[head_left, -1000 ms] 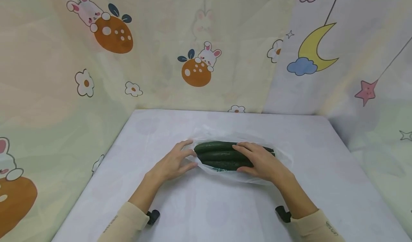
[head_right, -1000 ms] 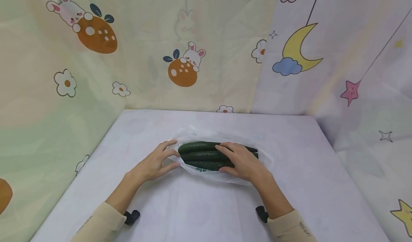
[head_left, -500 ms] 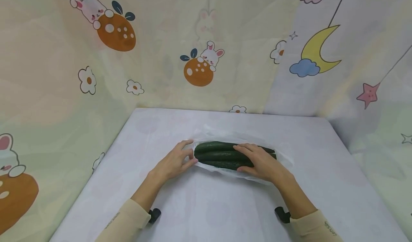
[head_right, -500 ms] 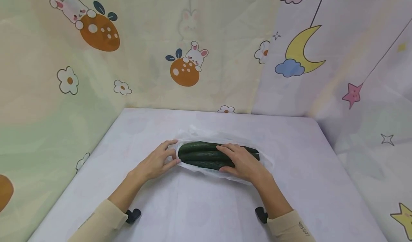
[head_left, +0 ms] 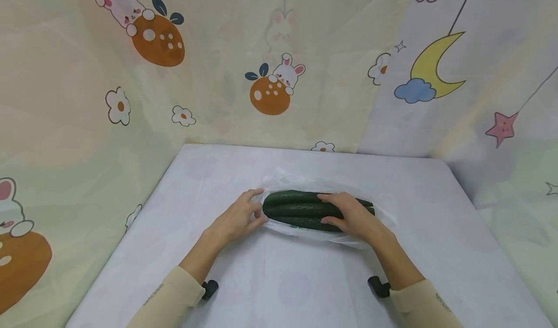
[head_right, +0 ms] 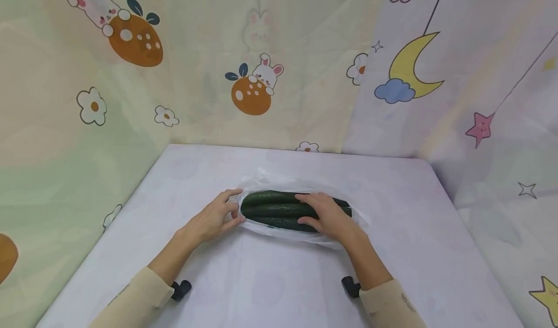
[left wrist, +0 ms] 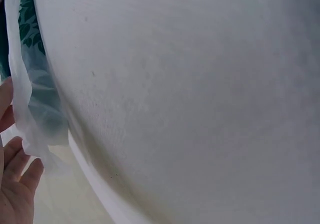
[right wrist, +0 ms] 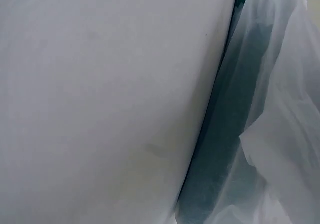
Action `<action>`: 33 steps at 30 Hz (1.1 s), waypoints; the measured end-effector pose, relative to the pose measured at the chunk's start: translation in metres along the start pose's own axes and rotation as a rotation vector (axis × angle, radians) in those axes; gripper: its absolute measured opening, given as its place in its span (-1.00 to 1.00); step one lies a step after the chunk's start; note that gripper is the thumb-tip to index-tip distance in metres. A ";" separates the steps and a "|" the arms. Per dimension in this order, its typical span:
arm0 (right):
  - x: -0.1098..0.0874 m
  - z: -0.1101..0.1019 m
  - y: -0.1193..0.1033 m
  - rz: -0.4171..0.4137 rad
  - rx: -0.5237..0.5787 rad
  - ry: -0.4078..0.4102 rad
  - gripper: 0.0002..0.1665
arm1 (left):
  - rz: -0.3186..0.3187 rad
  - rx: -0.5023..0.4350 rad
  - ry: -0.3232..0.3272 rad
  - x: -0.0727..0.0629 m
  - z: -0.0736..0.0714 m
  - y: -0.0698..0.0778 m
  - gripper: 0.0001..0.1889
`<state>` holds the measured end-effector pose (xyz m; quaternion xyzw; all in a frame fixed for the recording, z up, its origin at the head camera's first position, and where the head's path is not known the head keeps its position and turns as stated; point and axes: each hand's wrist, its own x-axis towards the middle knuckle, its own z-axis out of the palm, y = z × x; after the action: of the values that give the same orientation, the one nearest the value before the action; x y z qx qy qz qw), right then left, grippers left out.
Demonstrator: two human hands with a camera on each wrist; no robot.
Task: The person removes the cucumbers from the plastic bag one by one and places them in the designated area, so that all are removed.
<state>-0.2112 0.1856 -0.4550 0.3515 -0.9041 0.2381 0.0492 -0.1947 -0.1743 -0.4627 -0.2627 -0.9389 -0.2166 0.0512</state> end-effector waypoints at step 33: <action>0.007 -0.002 0.003 -0.117 0.067 0.085 -0.62 | 0.097 0.056 -0.027 0.006 0.001 -0.009 -0.66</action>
<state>-0.2188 0.1842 -0.4529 0.3945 -0.8707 0.2796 0.0898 -0.2041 -0.1780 -0.4661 -0.3092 -0.9313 -0.1839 0.0562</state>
